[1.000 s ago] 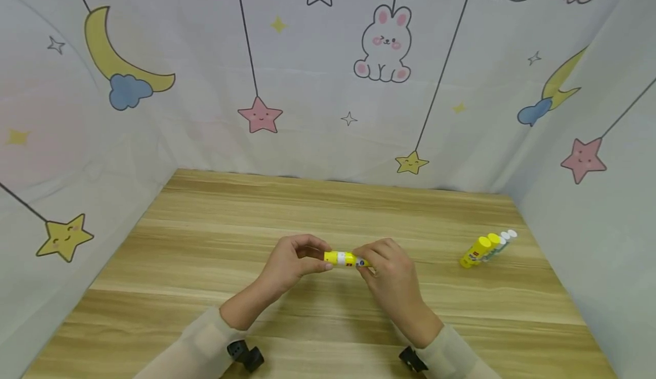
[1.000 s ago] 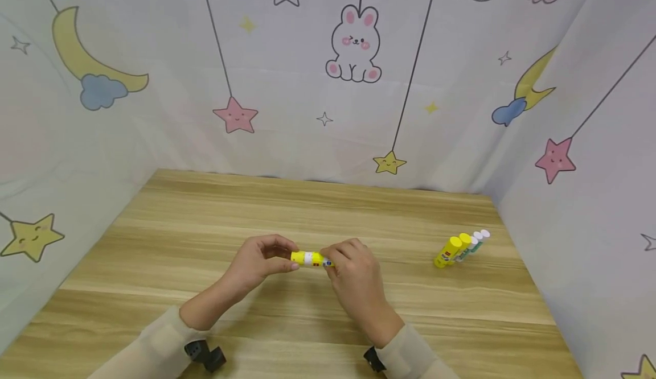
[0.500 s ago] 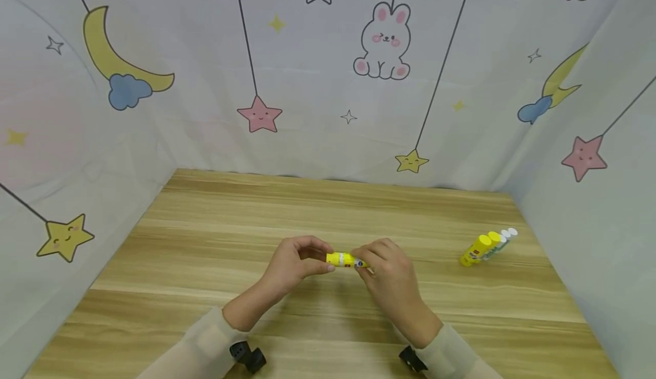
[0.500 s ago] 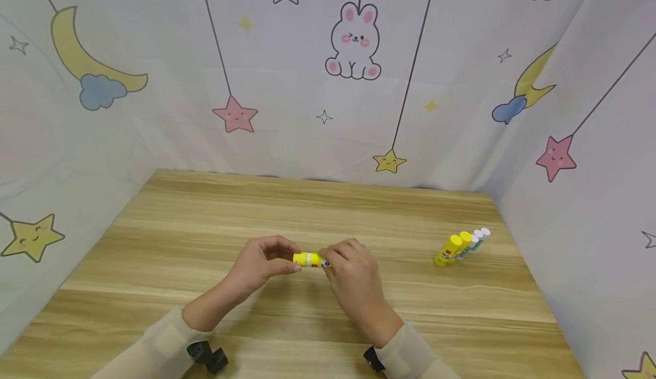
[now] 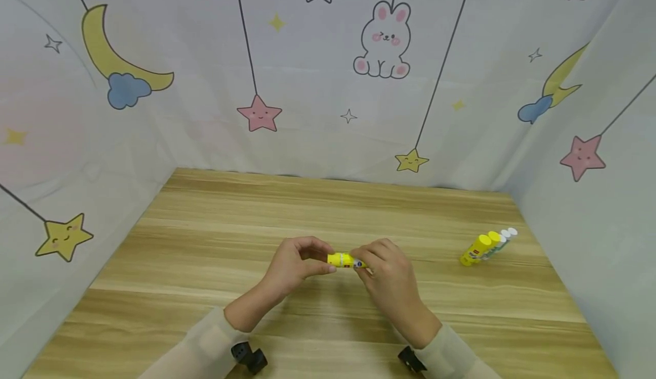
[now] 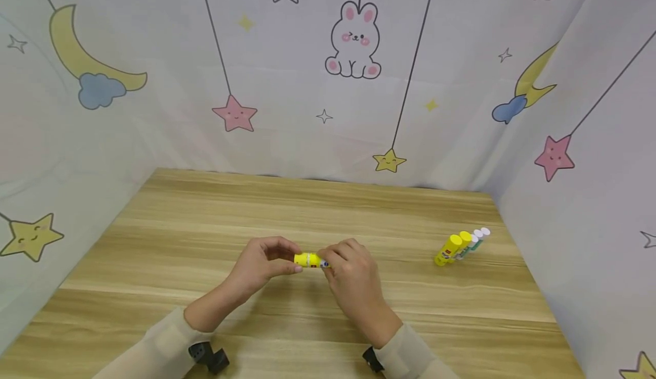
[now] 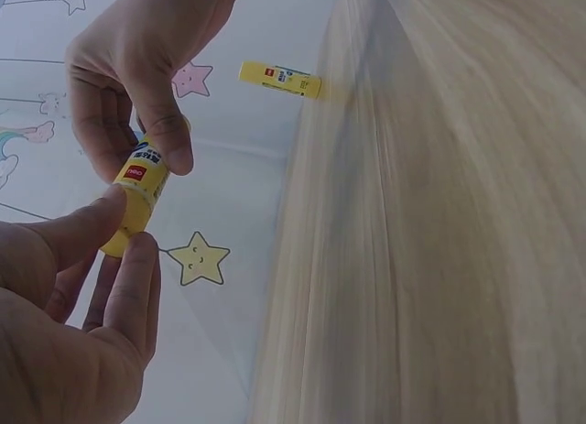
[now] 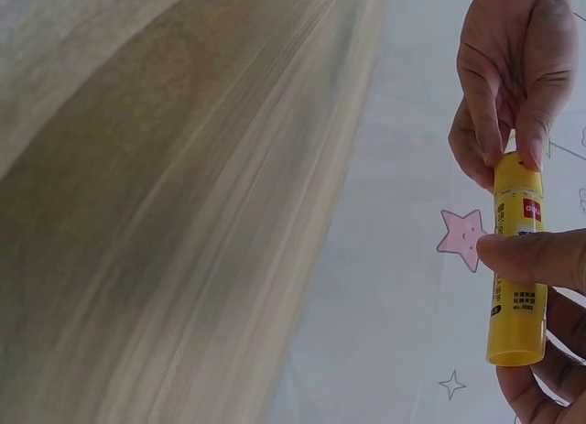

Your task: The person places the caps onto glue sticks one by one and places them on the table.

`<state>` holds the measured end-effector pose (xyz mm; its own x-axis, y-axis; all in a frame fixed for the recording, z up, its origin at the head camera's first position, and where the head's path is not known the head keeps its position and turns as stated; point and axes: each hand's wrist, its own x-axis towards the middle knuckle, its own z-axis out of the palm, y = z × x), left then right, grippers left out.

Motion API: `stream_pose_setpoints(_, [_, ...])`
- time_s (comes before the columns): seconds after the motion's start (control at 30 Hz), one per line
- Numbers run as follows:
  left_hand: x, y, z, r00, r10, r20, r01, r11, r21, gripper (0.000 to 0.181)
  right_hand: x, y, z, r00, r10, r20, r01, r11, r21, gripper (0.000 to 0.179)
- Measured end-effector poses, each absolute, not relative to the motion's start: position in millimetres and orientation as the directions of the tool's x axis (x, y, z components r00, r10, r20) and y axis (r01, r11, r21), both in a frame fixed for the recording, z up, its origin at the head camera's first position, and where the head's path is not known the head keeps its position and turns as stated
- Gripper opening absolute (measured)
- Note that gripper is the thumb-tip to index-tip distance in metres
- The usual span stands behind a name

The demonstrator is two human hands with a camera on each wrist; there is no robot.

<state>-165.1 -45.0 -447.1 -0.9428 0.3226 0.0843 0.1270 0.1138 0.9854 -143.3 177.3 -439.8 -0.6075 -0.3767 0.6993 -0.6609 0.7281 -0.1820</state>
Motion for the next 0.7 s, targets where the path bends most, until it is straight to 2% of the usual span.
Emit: stream_pose_setpoints(0.7, [-164.4,-41.7,-447.7,-0.971,0.23,0.067,0.1,0.132,0.986,0.023,-144.7,171.3,-441.7,-0.587,-0.39,0.709,-0.687,0.704,-0.182,0.034])
